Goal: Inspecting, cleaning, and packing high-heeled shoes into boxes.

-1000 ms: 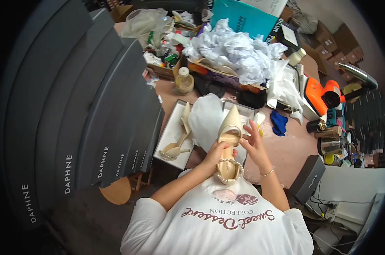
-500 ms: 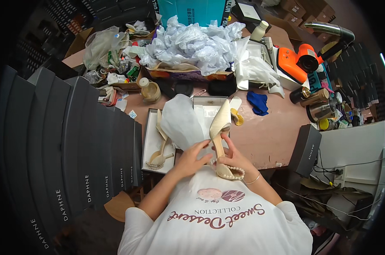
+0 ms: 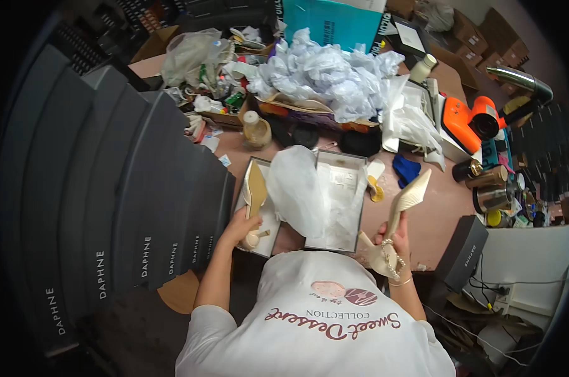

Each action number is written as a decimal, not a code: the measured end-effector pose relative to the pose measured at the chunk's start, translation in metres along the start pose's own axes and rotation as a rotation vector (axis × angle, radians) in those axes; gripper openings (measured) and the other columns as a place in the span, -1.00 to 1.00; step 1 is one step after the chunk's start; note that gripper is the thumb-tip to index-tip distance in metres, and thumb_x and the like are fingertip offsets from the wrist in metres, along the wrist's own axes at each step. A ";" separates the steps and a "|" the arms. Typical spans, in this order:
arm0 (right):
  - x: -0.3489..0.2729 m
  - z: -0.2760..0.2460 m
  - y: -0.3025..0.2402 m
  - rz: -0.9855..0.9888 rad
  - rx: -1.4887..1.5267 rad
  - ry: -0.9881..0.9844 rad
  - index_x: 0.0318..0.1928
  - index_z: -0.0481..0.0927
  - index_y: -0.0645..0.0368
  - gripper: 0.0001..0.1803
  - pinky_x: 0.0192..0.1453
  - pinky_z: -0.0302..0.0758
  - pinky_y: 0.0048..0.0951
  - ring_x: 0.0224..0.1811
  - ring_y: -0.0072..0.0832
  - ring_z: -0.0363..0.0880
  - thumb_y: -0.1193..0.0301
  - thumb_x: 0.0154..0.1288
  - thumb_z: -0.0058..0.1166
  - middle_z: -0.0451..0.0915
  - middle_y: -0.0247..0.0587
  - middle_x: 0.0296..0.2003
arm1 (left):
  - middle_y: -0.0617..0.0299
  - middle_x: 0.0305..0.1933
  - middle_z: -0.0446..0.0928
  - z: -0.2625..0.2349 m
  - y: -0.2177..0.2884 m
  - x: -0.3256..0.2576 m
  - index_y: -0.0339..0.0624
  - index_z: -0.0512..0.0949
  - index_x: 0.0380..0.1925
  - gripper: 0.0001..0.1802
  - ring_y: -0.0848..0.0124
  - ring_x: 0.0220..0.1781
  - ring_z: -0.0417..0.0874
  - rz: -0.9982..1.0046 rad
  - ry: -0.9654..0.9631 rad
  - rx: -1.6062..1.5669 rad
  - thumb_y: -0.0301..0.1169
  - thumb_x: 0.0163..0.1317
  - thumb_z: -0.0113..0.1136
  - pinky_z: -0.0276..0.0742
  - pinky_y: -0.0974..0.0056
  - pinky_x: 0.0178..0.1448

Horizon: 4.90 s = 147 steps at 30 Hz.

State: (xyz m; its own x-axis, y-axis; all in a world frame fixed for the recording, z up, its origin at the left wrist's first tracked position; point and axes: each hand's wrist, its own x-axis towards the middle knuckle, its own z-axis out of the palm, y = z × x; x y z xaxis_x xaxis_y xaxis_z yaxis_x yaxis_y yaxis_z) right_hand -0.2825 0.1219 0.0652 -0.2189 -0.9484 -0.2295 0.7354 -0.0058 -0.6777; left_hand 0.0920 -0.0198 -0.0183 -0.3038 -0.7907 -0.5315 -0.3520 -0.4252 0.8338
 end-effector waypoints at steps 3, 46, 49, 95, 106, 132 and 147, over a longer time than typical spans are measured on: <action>0.003 0.013 0.000 0.061 0.259 -0.081 0.38 -0.14 -0.04 -0.02 -0.34 0.64 -0.34 -0.46 -0.31 0.60 0.41 0.07 0.25 0.49 -0.03 -0.31 | 0.19 -0.35 0.57 -0.002 0.050 -0.054 -0.29 0.53 -0.29 -0.79 0.44 -0.29 0.58 0.013 -0.170 -0.305 -0.37 0.17 0.18 0.50 0.34 -0.15; 0.160 -0.117 0.014 -0.310 -1.868 0.011 -0.09 0.45 0.24 -0.58 -0.12 0.43 -0.11 -0.11 -0.08 0.49 0.28 0.09 0.22 0.51 0.06 -0.23 | -0.17 0.02 0.41 0.163 0.116 -0.042 -0.28 0.21 0.22 -0.23 0.05 -0.10 0.54 -0.179 -0.425 -1.133 0.07 0.14 -0.17 0.59 0.06 -0.25; 0.163 -0.151 0.036 -0.322 -1.651 0.070 -0.13 0.44 0.24 -0.66 -0.16 0.43 -0.18 -0.15 -0.15 0.49 0.35 0.12 0.14 0.50 0.05 -0.26 | -0.20 0.06 0.40 0.154 0.122 -0.046 -0.32 0.26 0.20 -0.24 0.04 -0.05 0.55 -0.237 -0.476 -1.156 0.05 0.14 -0.17 0.59 0.02 -0.15; 0.059 0.118 0.058 -0.752 -1.479 -0.504 -0.43 0.42 0.13 -0.79 -0.57 0.44 -0.28 -0.62 -0.26 0.54 0.28 0.16 0.07 0.50 -0.19 -0.62 | -0.04 -0.10 0.53 0.131 0.104 -0.022 -0.29 0.37 0.07 -0.34 0.13 -0.18 0.63 0.015 -0.182 -0.902 0.06 0.26 -0.29 0.60 0.11 -0.13; 0.053 0.100 0.044 -0.803 -1.556 -0.384 -0.46 0.37 0.10 -0.79 -0.59 0.42 -0.34 -0.61 -0.34 0.53 0.31 0.14 0.09 0.44 -0.28 -0.63 | -0.14 -0.03 0.51 0.112 0.074 -0.016 -0.39 0.36 0.09 -0.29 0.13 -0.09 0.60 -0.024 -0.680 -1.019 0.04 0.22 -0.30 0.55 0.13 0.00; 0.076 0.137 0.062 -0.746 -1.590 -0.507 -0.44 0.39 0.14 -0.80 -0.56 0.44 -0.24 -0.63 -0.23 0.52 0.30 0.19 0.02 0.46 -0.21 -0.65 | 0.09 0.13 0.42 0.117 0.071 -0.010 -0.15 0.28 0.20 -0.39 0.17 0.12 0.48 0.083 -0.391 -1.225 0.04 0.34 -0.29 0.40 0.07 0.22; 0.102 0.055 0.037 -0.236 -1.554 -0.208 -0.18 0.55 0.25 -0.71 -0.31 0.53 -0.21 -0.42 -0.04 0.61 0.31 0.17 0.07 0.61 0.01 -0.49 | -0.02 -0.03 0.51 0.076 0.092 -0.006 -0.33 0.34 0.12 -0.34 0.17 -0.16 0.63 0.030 -0.367 -0.936 0.05 0.31 -0.28 0.63 0.17 -0.17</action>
State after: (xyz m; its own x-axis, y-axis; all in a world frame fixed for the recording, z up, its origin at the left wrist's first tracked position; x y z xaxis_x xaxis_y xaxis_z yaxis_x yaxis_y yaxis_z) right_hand -0.2420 0.0080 0.0550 -0.0442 -0.9989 -0.0130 -0.6752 0.0395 -0.7366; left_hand -0.0064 -0.0208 0.0506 -0.6105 -0.6894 -0.3899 0.4498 -0.7070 0.5458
